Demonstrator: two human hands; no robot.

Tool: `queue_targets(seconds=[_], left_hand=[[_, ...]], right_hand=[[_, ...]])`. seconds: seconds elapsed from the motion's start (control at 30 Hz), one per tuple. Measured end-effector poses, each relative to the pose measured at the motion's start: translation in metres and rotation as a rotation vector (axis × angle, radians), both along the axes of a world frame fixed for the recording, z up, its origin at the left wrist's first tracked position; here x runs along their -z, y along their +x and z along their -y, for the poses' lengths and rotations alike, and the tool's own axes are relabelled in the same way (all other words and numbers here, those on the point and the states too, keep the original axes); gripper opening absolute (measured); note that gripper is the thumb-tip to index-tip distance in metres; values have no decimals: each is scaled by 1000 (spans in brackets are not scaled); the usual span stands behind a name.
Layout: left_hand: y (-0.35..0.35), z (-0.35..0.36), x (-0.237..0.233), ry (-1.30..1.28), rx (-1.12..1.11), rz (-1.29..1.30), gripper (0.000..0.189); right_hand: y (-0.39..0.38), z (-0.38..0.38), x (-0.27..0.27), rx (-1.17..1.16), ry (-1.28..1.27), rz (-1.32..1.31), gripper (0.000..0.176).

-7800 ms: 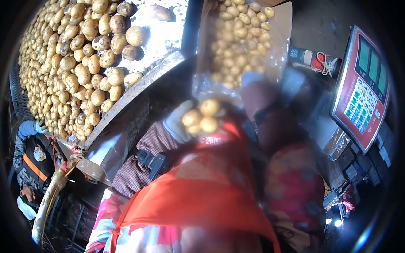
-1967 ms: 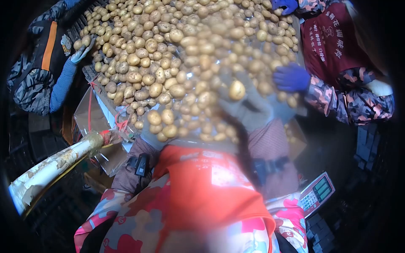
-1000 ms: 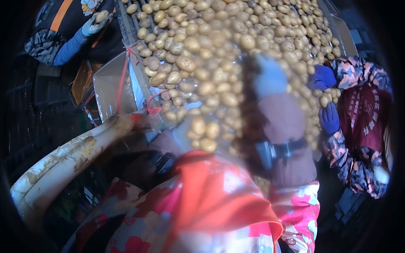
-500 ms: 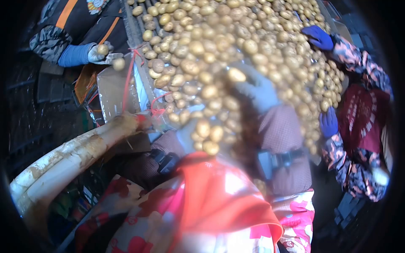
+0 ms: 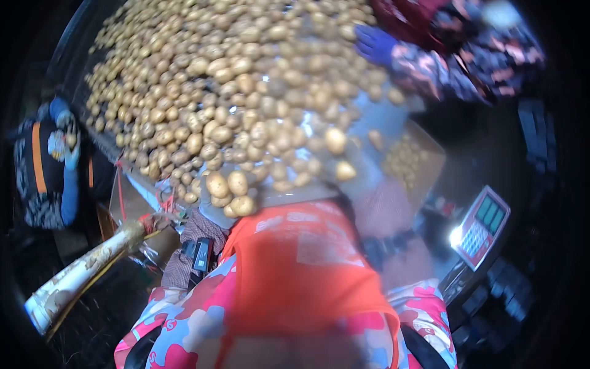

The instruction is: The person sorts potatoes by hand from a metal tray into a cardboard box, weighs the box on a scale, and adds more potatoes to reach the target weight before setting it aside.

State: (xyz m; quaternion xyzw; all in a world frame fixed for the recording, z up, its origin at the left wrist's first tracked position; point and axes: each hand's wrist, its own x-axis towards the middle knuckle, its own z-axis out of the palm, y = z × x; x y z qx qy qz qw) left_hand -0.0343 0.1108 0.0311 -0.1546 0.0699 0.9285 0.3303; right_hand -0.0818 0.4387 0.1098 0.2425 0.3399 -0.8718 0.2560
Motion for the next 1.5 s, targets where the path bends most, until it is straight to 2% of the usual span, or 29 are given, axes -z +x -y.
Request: queue_targets(seconds=[0.07,0.1,0.17,0.2,0.27,0.37,0.43,0.47,0.5,0.53,0.57,0.63,0.67,0.73,0.8,0.87,0.93,1.07,1.17,1.27,1.37,1.4,1.47,1.5], left_hand=[[-5,-1,45,255,131,-99,28],[-11,-28,-8,137,126,-56,26],[-13,-62,-40,-78,172,-95,26],[-14,-79,-56,-183,202,-111,26],[-22,-103,-93,-462,286,37,28],[-20,-125,-42,-258,316,61,34],[-17,-142,-34,-355,358,121,26],[-20,-156,-39,-140,365,61,14],[-22,-171,-43,82,390,1,17],[-24,-185,-47,286,427,-59,31],[-24,-187,-40,213,441,-53,27],[-21,-186,-23,69,475,-39,21],[-19,-189,-35,-81,442,0,21],[-9,-198,-58,-390,377,45,25],[-5,-197,-58,-443,367,-2,29],[-10,-184,-32,-283,412,-62,33],[-15,-181,-26,-172,438,-88,41],[-15,-185,-46,-344,412,-29,44],[-19,-176,-35,-158,405,1,29],[-22,-172,-25,88,413,-63,23],[-19,-178,-51,-29,231,-445,25],[-17,-153,-8,-45,280,-334,27],[-18,-153,-21,87,216,-295,20],[-19,-145,-30,-27,192,-222,16]], right_hand=[[49,-48,34,183,233,16,52],[73,-74,47,212,332,-34,51],[102,-116,52,280,483,31,49],[111,-129,50,319,530,144,48],[130,-153,47,403,608,340,47],[158,-168,67,516,529,404,45],[181,-164,91,604,368,339,46],[193,-160,109,661,252,279,46],[198,-153,125,696,125,213,46],[190,-138,112,711,35,153,47],[185,-132,93,654,50,196,46],[185,-127,95,442,369,-107,43],[186,-123,95,374,531,-251,41],[178,-120,69,453,21,69,41],[176,-121,63,391,88,97,39],[176,-124,58,296,193,161,36],[172,-124,60,324,234,155,33],[155,-117,43,335,308,180,27],[143,-112,36,185,396,25,27],[126,-103,33,236,219,234,24],[116,-103,36,97,215,-126,33],[109,-102,35,78,189,-195,40],[105,-106,54,140,323,-147,53],[105,-110,80,181,499,-120,54]])
